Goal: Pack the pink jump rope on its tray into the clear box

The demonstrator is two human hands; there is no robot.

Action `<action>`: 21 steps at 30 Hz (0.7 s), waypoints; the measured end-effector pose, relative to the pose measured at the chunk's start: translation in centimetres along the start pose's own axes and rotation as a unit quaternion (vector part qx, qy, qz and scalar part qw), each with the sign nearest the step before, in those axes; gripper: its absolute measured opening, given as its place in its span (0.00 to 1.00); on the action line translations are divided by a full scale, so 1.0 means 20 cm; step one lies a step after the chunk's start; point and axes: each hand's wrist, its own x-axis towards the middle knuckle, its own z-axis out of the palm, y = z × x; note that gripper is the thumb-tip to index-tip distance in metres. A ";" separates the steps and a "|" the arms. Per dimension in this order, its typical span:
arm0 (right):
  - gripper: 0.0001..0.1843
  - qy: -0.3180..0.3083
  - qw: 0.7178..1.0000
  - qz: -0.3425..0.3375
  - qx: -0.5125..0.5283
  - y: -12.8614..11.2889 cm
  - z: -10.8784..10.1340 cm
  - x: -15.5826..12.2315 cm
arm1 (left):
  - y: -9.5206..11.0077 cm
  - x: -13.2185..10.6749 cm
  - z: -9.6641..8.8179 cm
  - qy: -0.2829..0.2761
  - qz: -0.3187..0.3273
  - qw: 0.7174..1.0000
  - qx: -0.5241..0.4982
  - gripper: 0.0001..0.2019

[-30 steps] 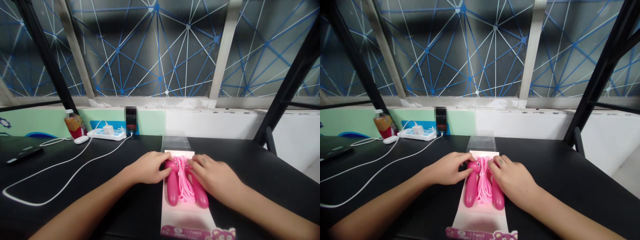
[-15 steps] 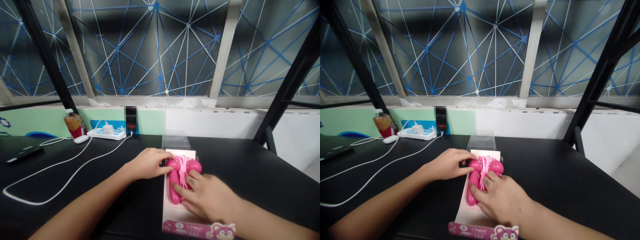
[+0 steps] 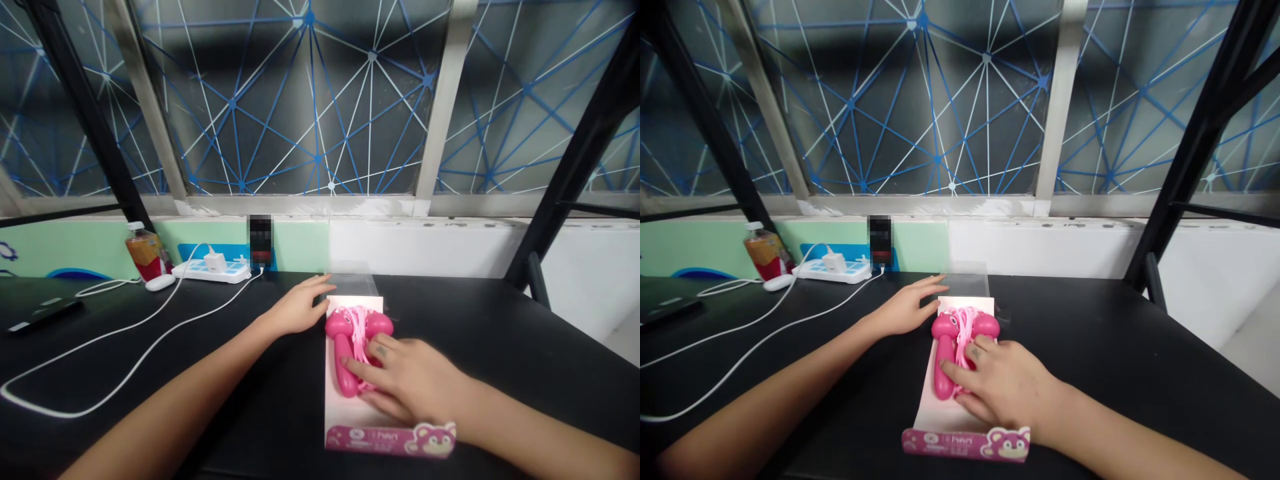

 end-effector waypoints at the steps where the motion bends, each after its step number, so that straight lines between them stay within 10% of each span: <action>1: 0.21 -0.005 1.000 -0.005 0.007 0.00 0.00 0.00 | 0.00 0.00 0.00 0.004 -0.004 1.000 -0.002 0.20; 21: 0.20 -0.024 0.996 -0.069 0.052 0.02 -0.08 -0.02 | -0.03 0.00 -0.03 -0.008 -0.014 0.995 -0.097 0.20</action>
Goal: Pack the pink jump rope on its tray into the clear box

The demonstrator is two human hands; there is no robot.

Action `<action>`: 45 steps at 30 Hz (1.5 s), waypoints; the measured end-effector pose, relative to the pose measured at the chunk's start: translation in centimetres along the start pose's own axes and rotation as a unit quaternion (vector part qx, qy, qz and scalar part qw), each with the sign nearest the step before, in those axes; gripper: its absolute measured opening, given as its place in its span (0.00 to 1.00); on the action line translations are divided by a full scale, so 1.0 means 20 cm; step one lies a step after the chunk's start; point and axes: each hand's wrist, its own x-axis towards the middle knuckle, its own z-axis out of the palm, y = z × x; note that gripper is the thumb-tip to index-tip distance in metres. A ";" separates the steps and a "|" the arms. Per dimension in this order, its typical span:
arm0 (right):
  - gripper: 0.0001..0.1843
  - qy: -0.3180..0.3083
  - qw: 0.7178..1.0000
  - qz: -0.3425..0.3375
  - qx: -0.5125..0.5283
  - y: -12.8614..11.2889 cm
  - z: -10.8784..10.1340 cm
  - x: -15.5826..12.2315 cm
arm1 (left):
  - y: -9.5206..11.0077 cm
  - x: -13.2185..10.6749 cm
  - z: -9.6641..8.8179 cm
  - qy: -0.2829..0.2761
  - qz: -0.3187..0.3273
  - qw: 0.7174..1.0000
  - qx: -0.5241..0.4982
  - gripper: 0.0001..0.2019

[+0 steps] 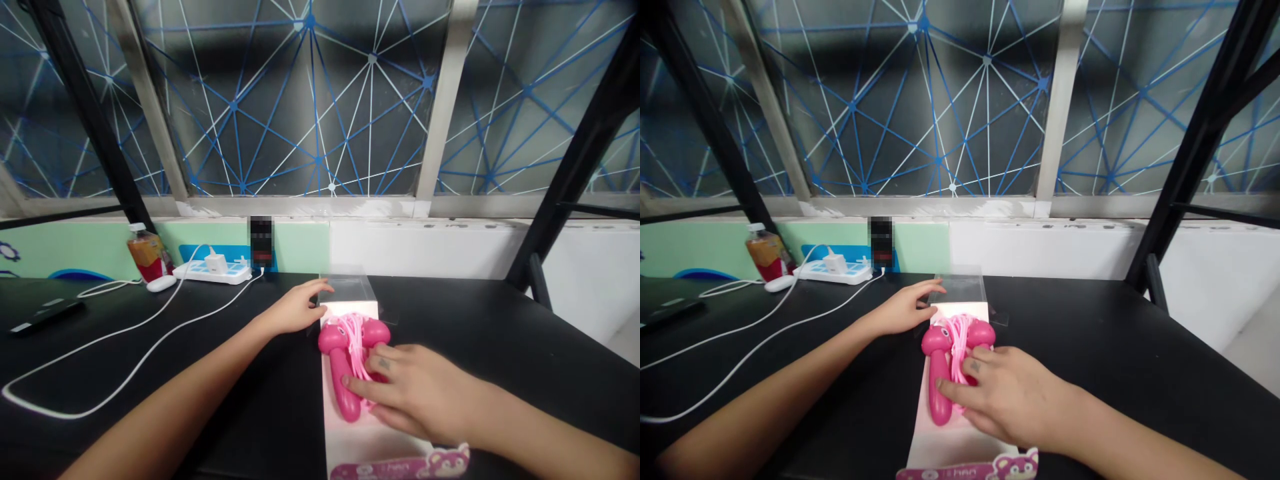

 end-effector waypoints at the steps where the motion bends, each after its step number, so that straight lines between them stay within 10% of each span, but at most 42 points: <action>1: 0.20 0.001 1.000 -0.001 0.003 0.00 0.00 0.00 | 0.00 0.00 0.00 -0.001 -0.001 1.000 0.001 0.20; 28: 0.18 0.077 0.986 0.077 -0.127 0.07 0.15 0.02 | 0.22 -0.12 -0.01 -0.050 0.058 0.997 0.021 0.21; 36: 0.16 0.023 0.992 -0.099 0.070 -0.11 0.01 0.00 | 0.20 -0.12 0.00 -0.042 0.064 0.997 0.032 0.19; 45: 0.27 -0.002 0.986 0.045 0.160 -0.07 0.04 -0.01 | 0.20 -0.12 0.01 -0.032 0.080 0.996 0.039 0.20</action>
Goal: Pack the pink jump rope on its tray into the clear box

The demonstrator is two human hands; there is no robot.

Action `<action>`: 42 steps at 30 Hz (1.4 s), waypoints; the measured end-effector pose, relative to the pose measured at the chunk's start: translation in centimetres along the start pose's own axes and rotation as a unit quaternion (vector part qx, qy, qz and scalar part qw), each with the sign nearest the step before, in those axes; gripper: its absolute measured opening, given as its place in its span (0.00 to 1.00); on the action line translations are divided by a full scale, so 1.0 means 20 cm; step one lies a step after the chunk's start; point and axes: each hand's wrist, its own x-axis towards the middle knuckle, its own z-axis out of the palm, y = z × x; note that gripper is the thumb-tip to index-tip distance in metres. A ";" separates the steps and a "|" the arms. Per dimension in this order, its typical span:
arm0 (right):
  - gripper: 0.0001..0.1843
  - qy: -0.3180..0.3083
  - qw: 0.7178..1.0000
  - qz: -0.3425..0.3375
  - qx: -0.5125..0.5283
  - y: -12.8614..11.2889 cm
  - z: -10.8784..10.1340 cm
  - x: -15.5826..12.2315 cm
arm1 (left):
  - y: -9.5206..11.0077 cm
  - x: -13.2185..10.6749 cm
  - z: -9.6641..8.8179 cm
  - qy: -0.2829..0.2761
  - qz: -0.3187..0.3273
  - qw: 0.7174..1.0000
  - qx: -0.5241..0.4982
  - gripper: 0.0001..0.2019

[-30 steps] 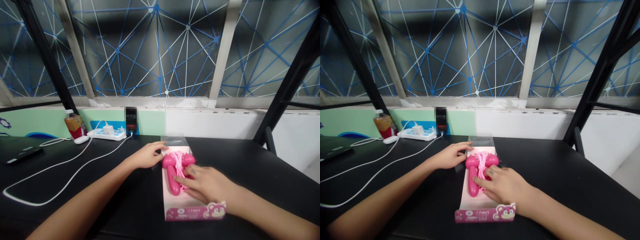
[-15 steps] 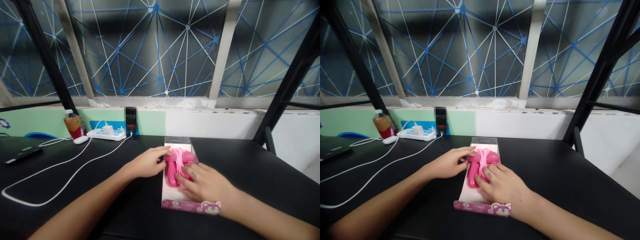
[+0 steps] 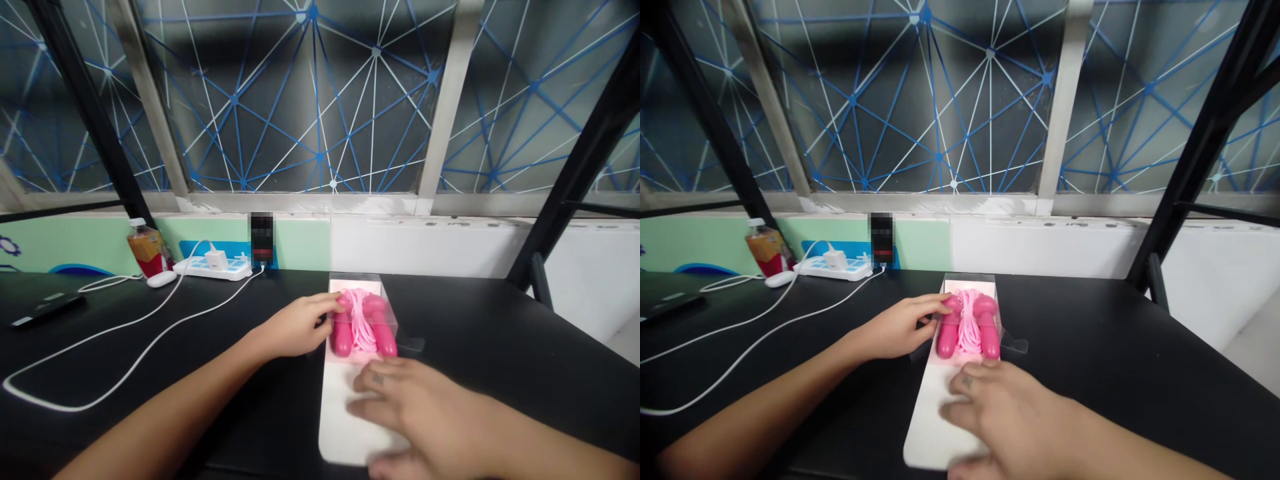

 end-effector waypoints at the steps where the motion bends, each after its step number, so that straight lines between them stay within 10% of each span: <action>1: 0.27 0.004 1.000 0.023 0.001 0.01 0.00 0.00 | 0.00 0.00 0.00 -0.002 0.004 1.000 0.003 0.19; 12: 0.29 -0.021 0.997 0.071 0.036 0.04 -0.11 -0.04 | 0.01 -0.01 -0.02 -0.013 0.012 1.000 0.011 0.17; 15: 0.13 0.065 0.993 0.087 0.042 0.11 -0.13 -0.03 | 0.01 0.00 -0.03 -0.024 0.008 1.000 0.006 0.16; 19: 0.17 0.177 0.972 0.154 0.012 0.23 -0.10 -0.04 | 0.03 0.00 -0.06 -0.046 -0.012 0.999 0.000 0.16; 23: 0.33 0.153 0.968 0.196 0.028 0.30 -0.04 -0.06 | 0.06 0.00 -0.09 -0.060 -0.033 0.998 -0.009 0.18; 28: 0.25 0.173 0.963 0.208 0.012 0.31 -0.04 -0.05 | 0.07 -0.03 -0.08 -0.084 -0.010 0.996 0.004 0.34; 42: 0.20 0.098 0.953 0.281 0.055 0.32 -0.08 -0.05 | 0.07 -0.02 -0.07 -0.041 -0.063 0.996 0.052 0.18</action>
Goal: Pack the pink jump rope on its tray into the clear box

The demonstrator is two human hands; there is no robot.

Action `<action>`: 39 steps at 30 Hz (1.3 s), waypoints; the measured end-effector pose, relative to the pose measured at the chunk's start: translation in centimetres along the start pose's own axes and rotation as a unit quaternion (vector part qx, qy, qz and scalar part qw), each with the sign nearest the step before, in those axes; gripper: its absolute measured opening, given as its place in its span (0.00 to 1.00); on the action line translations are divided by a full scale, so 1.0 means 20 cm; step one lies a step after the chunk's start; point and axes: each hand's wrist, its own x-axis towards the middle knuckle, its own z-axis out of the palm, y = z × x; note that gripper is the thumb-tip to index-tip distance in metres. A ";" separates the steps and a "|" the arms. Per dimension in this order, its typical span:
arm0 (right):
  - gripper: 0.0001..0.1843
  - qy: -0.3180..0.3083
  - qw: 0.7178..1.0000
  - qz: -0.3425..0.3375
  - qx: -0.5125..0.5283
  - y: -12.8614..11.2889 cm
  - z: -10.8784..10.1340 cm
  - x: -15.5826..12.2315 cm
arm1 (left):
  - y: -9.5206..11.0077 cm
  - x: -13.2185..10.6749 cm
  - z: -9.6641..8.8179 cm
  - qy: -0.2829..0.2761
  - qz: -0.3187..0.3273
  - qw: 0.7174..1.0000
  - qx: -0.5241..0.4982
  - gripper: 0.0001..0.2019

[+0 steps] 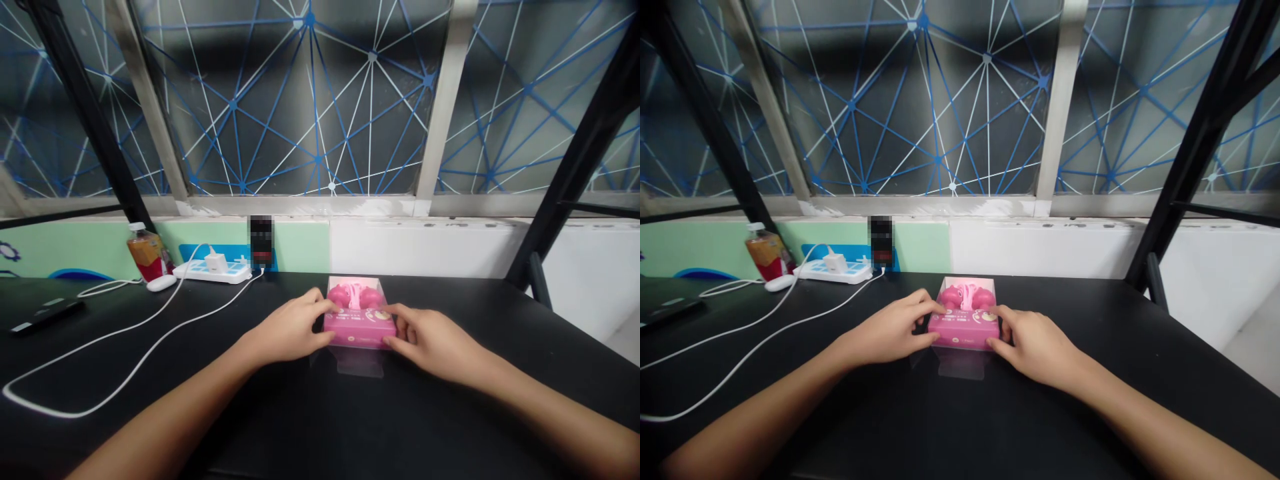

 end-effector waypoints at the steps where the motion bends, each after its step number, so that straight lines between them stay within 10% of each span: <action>1: 0.21 -0.015 1.000 0.003 0.021 0.00 -0.01 0.00 | 0.00 0.00 -0.01 -0.022 -0.006 1.000 -0.013 0.19; 10: 0.39 -0.161 0.970 0.019 0.180 0.05 -0.08 -0.03 | -0.04 0.00 -0.03 -0.122 0.005 0.982 -0.146 0.27; 25: 0.17 0.101 0.974 -0.143 -0.146 0.02 0.05 0.00 | -0.03 0.01 0.00 -0.038 0.028 0.999 -0.014 0.12; 39: 0.13 0.054 0.963 -0.195 -0.175 -0.06 0.07 -0.04 | -0.01 0.03 0.01 -0.040 0.022 0.999 -0.013 0.11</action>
